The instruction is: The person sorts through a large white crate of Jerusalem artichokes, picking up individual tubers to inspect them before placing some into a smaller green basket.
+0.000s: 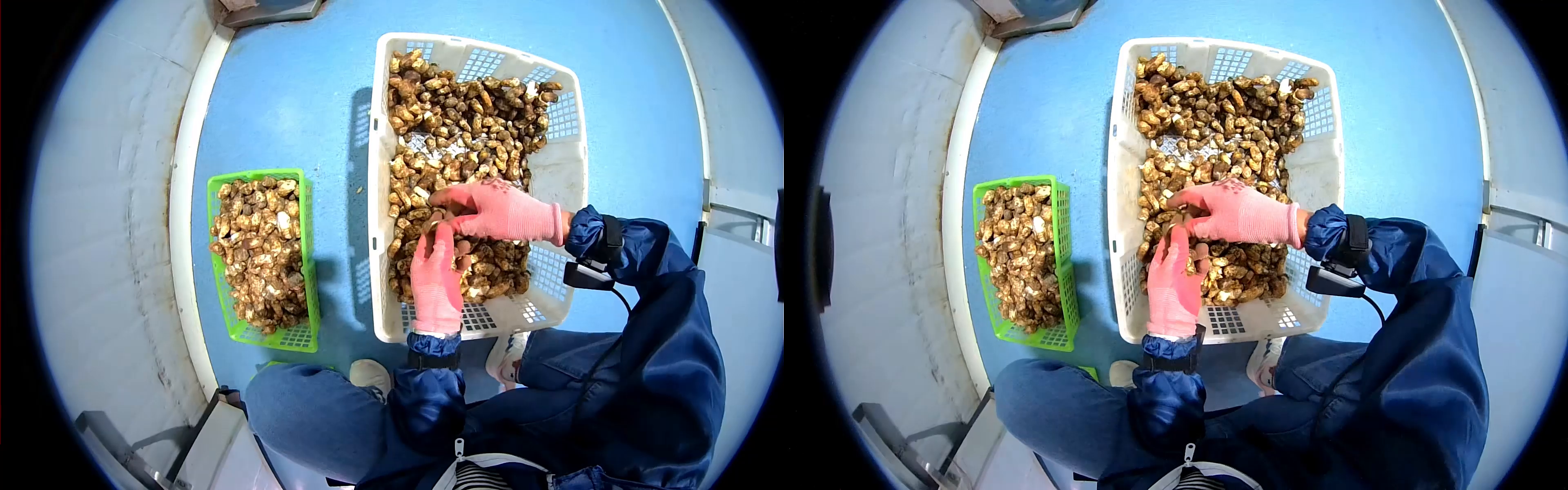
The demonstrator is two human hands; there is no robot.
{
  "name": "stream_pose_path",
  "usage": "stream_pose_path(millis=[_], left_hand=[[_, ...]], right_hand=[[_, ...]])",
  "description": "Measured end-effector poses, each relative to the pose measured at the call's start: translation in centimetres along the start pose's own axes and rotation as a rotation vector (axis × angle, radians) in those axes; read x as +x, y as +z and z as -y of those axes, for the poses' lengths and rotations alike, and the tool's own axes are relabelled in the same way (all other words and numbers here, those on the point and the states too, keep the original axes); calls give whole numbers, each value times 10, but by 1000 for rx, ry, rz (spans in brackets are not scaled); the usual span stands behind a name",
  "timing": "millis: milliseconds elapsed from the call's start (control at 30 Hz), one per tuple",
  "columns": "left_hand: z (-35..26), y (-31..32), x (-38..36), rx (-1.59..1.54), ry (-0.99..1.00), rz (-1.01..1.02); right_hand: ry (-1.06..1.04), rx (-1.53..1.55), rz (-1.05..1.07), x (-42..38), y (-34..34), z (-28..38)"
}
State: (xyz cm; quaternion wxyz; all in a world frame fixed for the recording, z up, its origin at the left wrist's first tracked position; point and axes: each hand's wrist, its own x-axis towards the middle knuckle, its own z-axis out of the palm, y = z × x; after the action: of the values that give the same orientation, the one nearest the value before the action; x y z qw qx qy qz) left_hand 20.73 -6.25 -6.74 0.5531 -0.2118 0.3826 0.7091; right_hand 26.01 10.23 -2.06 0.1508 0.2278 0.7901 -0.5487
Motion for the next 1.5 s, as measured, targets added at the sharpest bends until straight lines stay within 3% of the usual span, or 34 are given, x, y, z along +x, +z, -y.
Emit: stream_pose_path(millis=[67, 100, 133, 167, 200, 267, 300, 333, 400, 467, 500, 600, 667, 733, 867, 967, 1000, 1033, 1067, 1133, 1167, 1200, 1267, 1300, 1333, 1400, 1467, 1500], left_hand=[[1, -6, 0, -56, 18, -8], [-2, -7, 0, -40, 19, -12], [-6, -7, 1, -22, 20, -15], [-11, -1, -3, 26, 26, -37], [-13, 0, -8, 27, 29, -33], [-22, 11, -16, 134, 74, 61], [-27, 26, -20, 144, 88, -73], [-31, 29, -18, 146, 100, -59], [-35, 28, -20, 185, 107, -25], [-40, 28, -24, 182, 104, 2], [-40, 29, -25, 125, 105, 30], [-36, 27, -27, -103, 22, 112], [-33, 24, -26, -142, 93, 259], [-40, 30, -33, -92, 64, 193], [-40, 27, -27, -149, 28, 191], [-55, 32, -25, -28, 23, 53], [-50, 20, -11, -27, 27, 151], [-52, 23, -10, -6, 15, 125], [-51, 23, -11, 20, -7, 96], [-44, 17, -13, 30, -92, 90], [-39, 17, -12, 20, -146, 86], [-32, 10, -12, 26, -154, 92], [-36, 3, -4, -53, -235, 94], [-38, -2, -1, -23, -215, 53], [-37, -8, 0, 18, -193, 2], [-46, 2, -10, 99, -146, 2], [-35, 0, -9, 132, -153, -60], [-28, -2, -7, 151, -143, -114]], right_hand=[[74, -11, 138, 17, -19, 1], [263, 213, 112, 26, -26, -12], [182, -296, -106, 43, -32, -25], [142, -619, -203, 57, -44, -39], [111, -693, -379, 79, -47, -70], [168, -997, -337, 105, -47, -76], [234, -1121, -294, 115, -36, -71], [301, -1249, -248, 120, -27, -62], [280, -1206, -189, 129, -28, -73], [430, -1028, -117, 130, -44, -68], [362, -971, -136, 116, -49, -69], [425, -757, -237, 90, -48, -77], [454, -653, -188, 76, -40, -88], [535, -596, -178, 54, -32, -76], [506, -472, -429, 21, -4, -30], [367, -265, -306, 22, 60, -45], [409, -377, -87, 14, 77, -41], [437, -549, -46, 1, 103, -21], [298, -638, -7, -15, 120, 4], [409, -468, -192, -47, 171, -10], [541, -432, -119, -50, 172, -13], [548, -428, -127, -56, 180, -8], [519, -609, 61, -61, 184, 11], [510, -341, 31, -67, 184, 20], [531, -308, 131, -64, 188, 3], [644, -362, -3, -49, 151, -3], [687, -409, -535, -22, 108, -32], [730, -446, -633, -7, 92, -47]])
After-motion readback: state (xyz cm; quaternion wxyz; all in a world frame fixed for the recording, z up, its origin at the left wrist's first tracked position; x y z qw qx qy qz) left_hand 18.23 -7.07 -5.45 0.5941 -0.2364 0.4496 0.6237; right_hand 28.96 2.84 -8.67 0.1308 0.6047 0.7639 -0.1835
